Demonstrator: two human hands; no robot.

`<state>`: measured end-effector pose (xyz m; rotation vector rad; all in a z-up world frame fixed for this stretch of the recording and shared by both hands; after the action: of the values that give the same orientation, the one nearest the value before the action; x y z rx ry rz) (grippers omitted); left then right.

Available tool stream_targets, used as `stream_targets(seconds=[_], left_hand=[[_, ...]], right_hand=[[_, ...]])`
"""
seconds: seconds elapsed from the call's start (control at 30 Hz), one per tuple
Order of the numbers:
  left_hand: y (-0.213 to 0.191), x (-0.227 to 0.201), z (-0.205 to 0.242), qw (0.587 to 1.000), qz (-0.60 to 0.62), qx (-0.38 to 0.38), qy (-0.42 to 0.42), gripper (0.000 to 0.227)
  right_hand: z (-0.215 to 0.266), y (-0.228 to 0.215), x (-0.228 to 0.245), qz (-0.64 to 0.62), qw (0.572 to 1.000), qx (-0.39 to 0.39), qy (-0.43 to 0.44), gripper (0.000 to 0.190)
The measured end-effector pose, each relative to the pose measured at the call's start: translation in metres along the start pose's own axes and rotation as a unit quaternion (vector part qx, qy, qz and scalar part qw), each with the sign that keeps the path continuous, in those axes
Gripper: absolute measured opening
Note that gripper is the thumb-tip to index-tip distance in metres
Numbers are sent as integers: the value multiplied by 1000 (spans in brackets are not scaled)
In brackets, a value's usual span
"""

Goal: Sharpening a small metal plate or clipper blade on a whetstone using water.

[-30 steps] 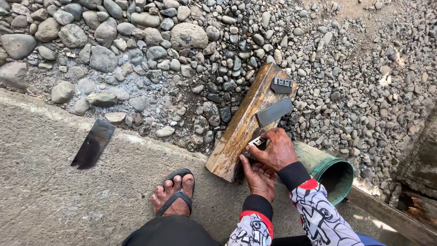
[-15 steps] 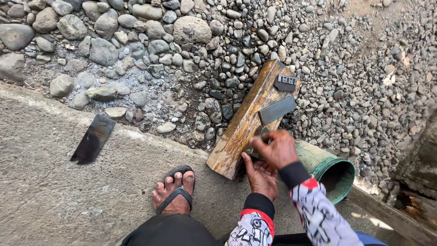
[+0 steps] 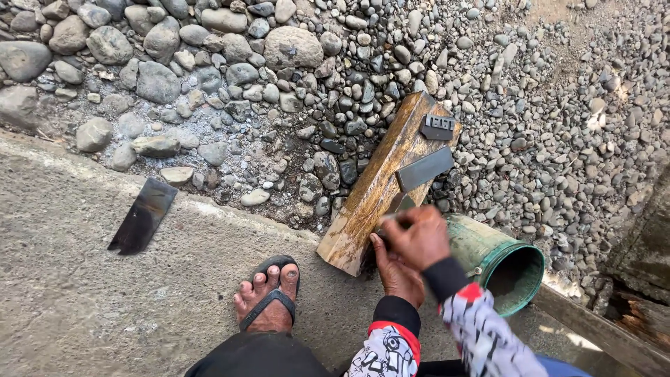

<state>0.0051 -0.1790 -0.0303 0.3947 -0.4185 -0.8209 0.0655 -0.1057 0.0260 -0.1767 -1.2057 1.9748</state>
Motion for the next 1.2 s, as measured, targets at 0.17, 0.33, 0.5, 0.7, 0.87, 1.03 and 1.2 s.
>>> stream_targets(seconds=[0.17, 0.33, 0.5, 0.7, 0.87, 1.03, 1.2], left_hand=[[-23, 28, -31, 995, 71, 68, -14, 68], [-16, 17, -16, 997, 48, -56, -22, 79], [-23, 24, -25, 998, 41, 10, 36, 75], [-49, 46, -54, 995, 95, 42, 0, 74], [-18, 22, -19, 997, 70, 21, -14, 70], [-26, 26, -39, 966, -184, -53, 172, 72], [-38, 41, -45, 999, 8, 2, 45, 62]], right_hand=[[-1, -11, 13, -76, 997, 10, -14, 45], [-3, 5, -8, 0, 997, -61, -45, 41], [12, 8, -1, -41, 995, -44, -82, 42], [15, 15, -5, -37, 993, -57, -101, 40], [-5, -16, 16, -105, 993, -23, 52, 43], [12, 5, 1, -43, 995, -66, -55, 42], [-21, 10, -39, -45, 992, -102, -53, 46]])
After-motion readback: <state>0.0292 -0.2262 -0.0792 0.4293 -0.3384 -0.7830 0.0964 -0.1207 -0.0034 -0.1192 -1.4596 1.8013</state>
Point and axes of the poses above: each hand's wrist, its own z-axis away from the middle knuckle, its own y-axis out of the palm, x = y × z, the point moved 1 cm from there along -z, towards the middle knuckle, and after that the axes turned 14 degrees about -z, right-handed, at the moved point
